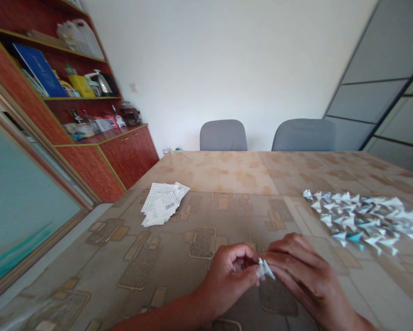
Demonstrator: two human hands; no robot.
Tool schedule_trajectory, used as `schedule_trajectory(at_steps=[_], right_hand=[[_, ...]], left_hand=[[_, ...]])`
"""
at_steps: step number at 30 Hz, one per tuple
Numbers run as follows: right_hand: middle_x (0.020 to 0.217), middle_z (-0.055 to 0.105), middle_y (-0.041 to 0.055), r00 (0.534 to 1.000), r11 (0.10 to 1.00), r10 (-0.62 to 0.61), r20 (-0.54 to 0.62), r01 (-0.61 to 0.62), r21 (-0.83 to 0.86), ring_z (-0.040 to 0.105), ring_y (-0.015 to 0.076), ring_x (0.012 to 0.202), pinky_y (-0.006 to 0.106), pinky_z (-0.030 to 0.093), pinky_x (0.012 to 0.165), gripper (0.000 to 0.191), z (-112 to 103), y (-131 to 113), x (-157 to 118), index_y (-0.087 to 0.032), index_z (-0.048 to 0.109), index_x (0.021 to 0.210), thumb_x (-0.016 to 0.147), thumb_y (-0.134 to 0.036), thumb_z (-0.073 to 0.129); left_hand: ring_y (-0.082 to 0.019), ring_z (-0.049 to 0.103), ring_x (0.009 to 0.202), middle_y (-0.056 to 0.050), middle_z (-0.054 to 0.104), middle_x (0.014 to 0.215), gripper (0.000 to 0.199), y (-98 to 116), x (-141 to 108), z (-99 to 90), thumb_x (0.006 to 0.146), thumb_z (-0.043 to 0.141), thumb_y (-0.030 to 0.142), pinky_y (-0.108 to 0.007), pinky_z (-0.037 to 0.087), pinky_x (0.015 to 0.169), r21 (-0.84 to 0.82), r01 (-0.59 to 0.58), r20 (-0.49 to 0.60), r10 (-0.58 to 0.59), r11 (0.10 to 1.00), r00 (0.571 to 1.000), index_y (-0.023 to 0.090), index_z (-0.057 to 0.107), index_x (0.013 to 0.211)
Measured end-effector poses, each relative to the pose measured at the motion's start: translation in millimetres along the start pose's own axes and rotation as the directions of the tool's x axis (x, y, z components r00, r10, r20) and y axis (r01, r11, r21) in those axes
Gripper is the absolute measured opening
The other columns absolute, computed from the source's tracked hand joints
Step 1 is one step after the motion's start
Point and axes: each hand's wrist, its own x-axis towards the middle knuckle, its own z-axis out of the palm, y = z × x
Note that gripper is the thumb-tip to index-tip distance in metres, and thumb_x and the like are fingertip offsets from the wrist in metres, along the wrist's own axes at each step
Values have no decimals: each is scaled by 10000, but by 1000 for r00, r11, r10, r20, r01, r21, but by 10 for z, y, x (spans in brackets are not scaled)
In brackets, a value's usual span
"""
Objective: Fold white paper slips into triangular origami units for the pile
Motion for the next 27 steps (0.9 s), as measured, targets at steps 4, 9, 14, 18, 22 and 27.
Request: schedule_trajectory(at_steps=[4, 9, 14, 18, 22, 27], right_hand=[[823, 678, 46, 1000, 1000, 12, 9, -11, -15, 598, 191, 742, 316, 469, 645, 145, -12, -23, -7, -216, 691, 970, 897, -140, 591], [831, 680, 50, 1000, 1000, 4, 9, -4, 0, 604, 188, 755, 306, 486, 651, 177, -7, -45, 6, -210, 685, 994, 909, -136, 549], [913, 666, 63, 999, 999, -2, 55, 0, 51, 595, 202, 830, 332, 497, 711, 303, -14, -52, 13, -197, 623, 1160, 897, -102, 506], [891, 665, 56, 998, 998, 12, 55, -15, 54, 598, 202, 825, 324, 499, 698, 246, -9, -59, 4, -188, 631, 1118, 885, -142, 567], [826, 670, 42, 999, 998, 45, 19, -45, 42, 610, 194, 786, 306, 495, 672, 101, 11, -72, 0, -196, 665, 949, 885, -173, 591], [773, 668, 41, 998, 997, 61, 1, -61, 38, 609, 189, 741, 303, 487, 644, 108, 24, -87, 19, -196, 661, 874, 907, -190, 559]], left_hand=[[-97, 538, 543, 5, 586, 599, 253, 5, 8, 33, 708, 736, 352, -208, 421, 558, -49, 41, -25, -42, 998, 999, 132, 610, 703], [-105, 540, 555, -4, 592, 600, 316, 32, 1, 28, 723, 738, 418, -214, 419, 567, -43, -15, -50, 13, 999, 999, 130, 610, 694], [-108, 533, 578, -7, 582, 611, 295, 53, 3, 22, 749, 718, 389, -217, 411, 588, -32, -45, -55, 43, 999, 998, 124, 601, 692], [-101, 501, 567, 10, 556, 603, 214, 39, 9, 23, 763, 681, 315, -205, 384, 564, 31, -60, -72, 62, 998, 995, 134, 597, 688], [-106, 497, 577, 11, 558, 607, 126, 17, 0, 12, 754, 640, 240, -201, 375, 559, 133, -93, -85, 104, 987, 991, 139, 616, 683], [-116, 502, 574, 0, 576, 596, 99, 29, -8, 20, 741, 597, 190, -209, 377, 562, 243, -109, -109, 139, 964, 984, 140, 628, 661]])
